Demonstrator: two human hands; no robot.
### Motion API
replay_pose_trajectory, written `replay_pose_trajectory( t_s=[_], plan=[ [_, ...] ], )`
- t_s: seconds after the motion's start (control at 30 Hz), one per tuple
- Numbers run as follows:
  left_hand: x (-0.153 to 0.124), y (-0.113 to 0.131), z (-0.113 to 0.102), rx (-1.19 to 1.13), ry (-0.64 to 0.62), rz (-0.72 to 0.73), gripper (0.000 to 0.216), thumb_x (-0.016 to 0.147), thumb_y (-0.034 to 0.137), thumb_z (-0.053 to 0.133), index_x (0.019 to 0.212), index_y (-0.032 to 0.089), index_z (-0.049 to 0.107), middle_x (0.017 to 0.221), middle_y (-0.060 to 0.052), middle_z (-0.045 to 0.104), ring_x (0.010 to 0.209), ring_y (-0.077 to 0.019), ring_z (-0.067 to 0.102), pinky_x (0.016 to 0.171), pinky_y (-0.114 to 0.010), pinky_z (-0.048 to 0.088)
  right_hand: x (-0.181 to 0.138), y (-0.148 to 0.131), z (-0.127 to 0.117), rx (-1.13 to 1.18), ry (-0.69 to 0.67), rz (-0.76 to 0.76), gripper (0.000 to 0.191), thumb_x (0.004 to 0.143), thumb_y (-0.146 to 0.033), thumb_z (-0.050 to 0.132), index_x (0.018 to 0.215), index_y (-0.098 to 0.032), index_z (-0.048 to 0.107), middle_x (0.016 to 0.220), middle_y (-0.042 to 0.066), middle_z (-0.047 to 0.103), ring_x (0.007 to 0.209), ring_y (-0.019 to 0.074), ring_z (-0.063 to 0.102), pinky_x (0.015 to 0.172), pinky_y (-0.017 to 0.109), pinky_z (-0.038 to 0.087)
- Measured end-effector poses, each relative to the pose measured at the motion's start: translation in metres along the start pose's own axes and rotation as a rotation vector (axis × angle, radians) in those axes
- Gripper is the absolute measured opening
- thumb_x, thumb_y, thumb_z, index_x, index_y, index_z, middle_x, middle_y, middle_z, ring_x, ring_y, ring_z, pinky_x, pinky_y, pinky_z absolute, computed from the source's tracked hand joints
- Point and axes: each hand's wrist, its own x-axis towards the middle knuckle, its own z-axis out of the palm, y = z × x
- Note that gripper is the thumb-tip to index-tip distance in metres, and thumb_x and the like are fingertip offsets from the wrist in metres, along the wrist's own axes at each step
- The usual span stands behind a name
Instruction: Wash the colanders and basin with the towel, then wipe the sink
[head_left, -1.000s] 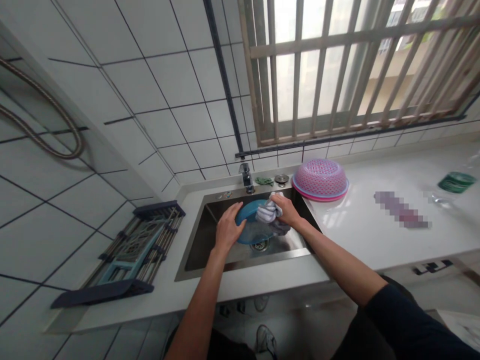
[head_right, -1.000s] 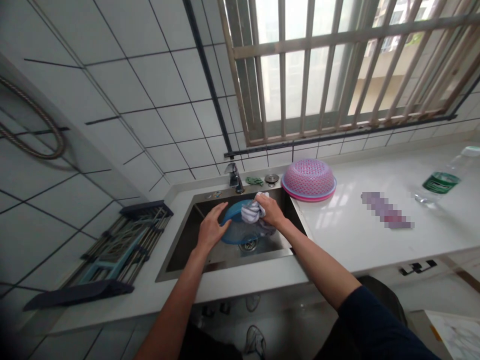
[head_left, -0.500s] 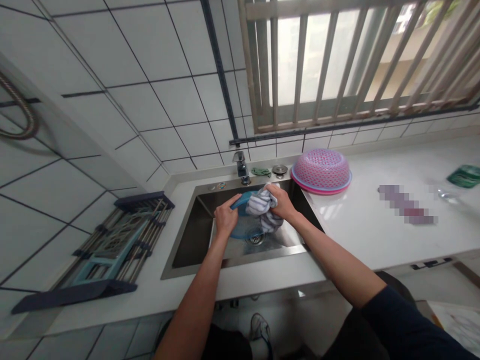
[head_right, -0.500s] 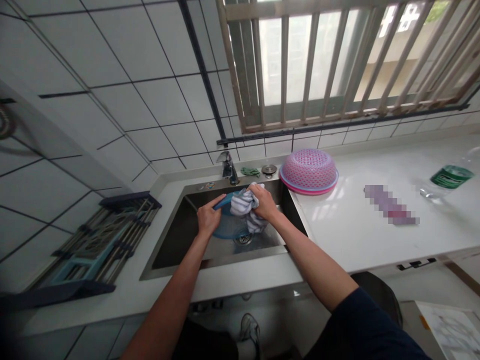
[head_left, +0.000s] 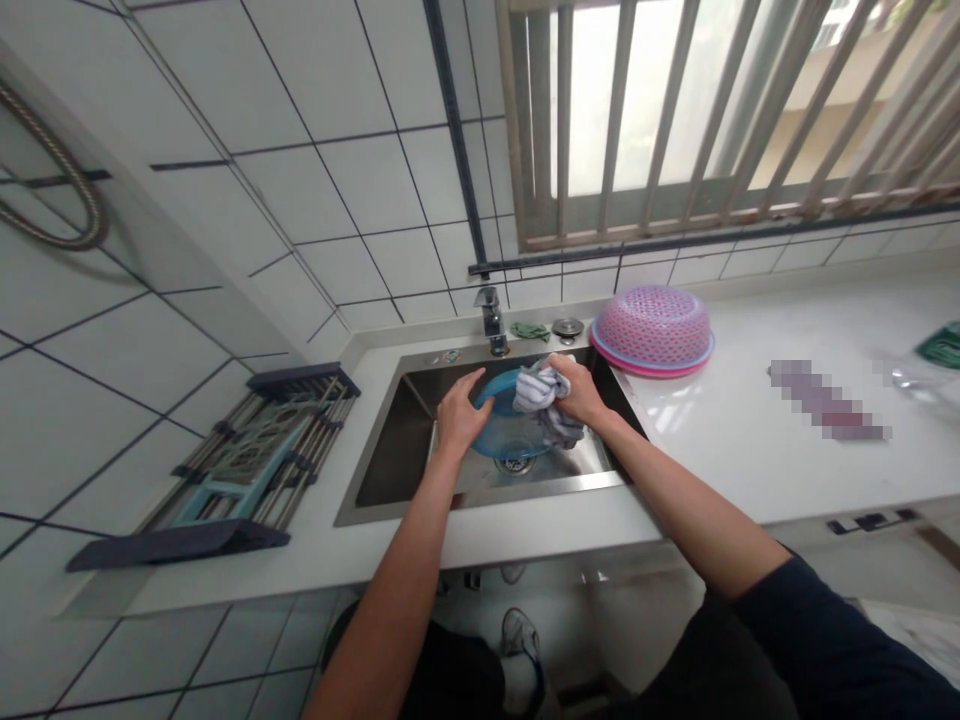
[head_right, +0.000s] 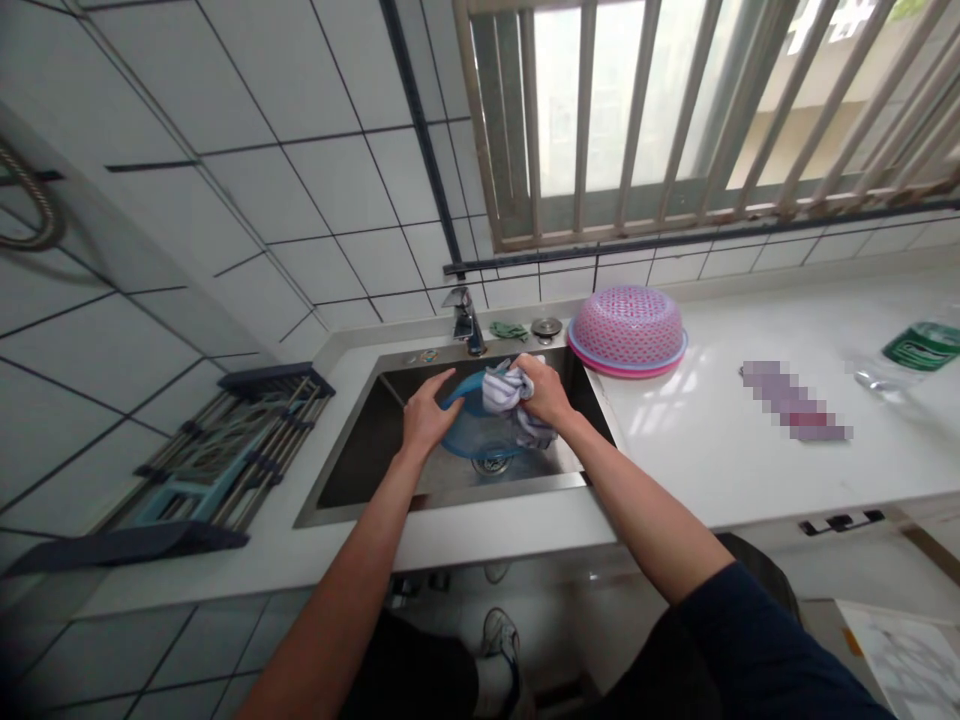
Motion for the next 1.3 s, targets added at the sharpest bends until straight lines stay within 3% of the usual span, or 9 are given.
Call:
replay_pose_trajectory(
  t_s=[0.13,0.27,0.57,0.73,0.87,0.97,1.07,1.17,1.3],
  plan=[
    [-0.003,0.014,0.002,0.008,-0.092,0.136,0.062,0.088,0.014,0.075,0.149,0.027,0.069,0.155,-0.005,0.068,0.145,-0.0245,0.063,0.127,-0.039,0.045,-0.002,-0.024,0.007,-0.117,-0.151,-0.111,0.019,0.085,-0.017,0.061,0.103,-0.023,0.065,0.105,0.007,0.068,0.095,0.0246,0.062,0.082,0.031,0.044],
    [-0.003,0.017,0.003,-0.037,-0.111,0.034,0.051,0.089,0.008,0.069,0.135,0.031,0.079,0.148,-0.001,0.073,0.140,-0.0239,0.067,0.122,-0.039,0.051,-0.003,-0.032,0.014,-0.137,-0.186,-0.133,0.026,0.085,-0.016,0.062,0.110,-0.023,0.065,0.110,0.009,0.068,0.098,0.0257,0.062,0.084,0.032,0.045],
    [0.002,0.002,0.007,-0.240,0.059,-0.147,0.040,0.095,0.017,0.070,0.130,0.031,0.082,0.137,-0.001,0.078,0.133,-0.0250,0.072,0.119,-0.041,0.054,0.005,-0.004,0.006,0.094,0.063,-0.079,0.018,0.078,-0.023,0.060,0.096,-0.023,0.064,0.094,0.003,0.068,0.085,0.0226,0.062,0.078,0.031,0.043],
    [0.007,-0.009,0.008,-0.367,0.201,-0.213,0.034,0.096,0.026,0.069,0.127,0.017,0.081,0.132,-0.011,0.080,0.125,-0.0263,0.076,0.113,-0.040,0.058,0.005,0.021,0.001,0.202,0.207,0.179,0.025,0.073,-0.031,0.064,0.096,-0.023,0.065,0.089,0.002,0.073,0.081,0.0220,0.063,0.078,0.032,0.049],
    [0.006,-0.010,0.004,-0.316,0.148,-0.165,0.045,0.099,0.026,0.066,0.144,0.019,0.071,0.139,-0.012,0.077,0.130,-0.0248,0.074,0.117,-0.040,0.055,0.002,0.028,0.000,0.209,0.215,0.295,0.022,0.071,-0.032,0.066,0.092,-0.024,0.066,0.083,0.002,0.073,0.080,0.0225,0.063,0.076,0.032,0.050],
    [0.002,-0.002,0.000,-0.150,0.089,-0.052,0.071,0.095,0.024,0.072,0.163,0.024,0.053,0.155,-0.011,0.067,0.144,-0.0255,0.064,0.124,-0.042,0.048,-0.002,0.019,-0.005,0.151,0.153,0.187,0.020,0.071,-0.029,0.066,0.090,-0.023,0.066,0.085,0.001,0.071,0.079,0.0214,0.063,0.075,0.030,0.047],
    [-0.002,0.010,-0.001,-0.017,0.031,0.077,0.084,0.088,0.019,0.076,0.167,0.026,0.047,0.164,-0.008,0.059,0.153,-0.0263,0.054,0.130,-0.042,0.041,-0.005,0.000,-0.007,0.084,0.081,0.025,0.017,0.075,-0.025,0.064,0.092,-0.024,0.065,0.091,0.001,0.069,0.082,0.0215,0.062,0.076,0.030,0.044],
    [-0.004,0.017,0.002,-0.036,-0.047,0.122,0.077,0.086,0.008,0.068,0.160,0.027,0.057,0.159,-0.004,0.064,0.149,-0.0231,0.059,0.129,-0.038,0.043,-0.005,-0.022,-0.002,0.044,0.005,-0.069,0.015,0.080,-0.022,0.061,0.094,-0.024,0.065,0.096,0.003,0.068,0.084,0.0215,0.060,0.076,0.030,0.041],
    [-0.003,0.013,0.007,-0.136,-0.063,0.037,0.065,0.084,-0.002,0.054,0.137,0.028,0.077,0.145,0.000,0.075,0.140,-0.0184,0.067,0.125,-0.036,0.047,-0.003,-0.033,0.006,0.047,-0.018,-0.096,0.017,0.081,-0.020,0.059,0.097,-0.023,0.064,0.098,0.003,0.067,0.088,0.0218,0.060,0.078,0.030,0.041]
  ],
)
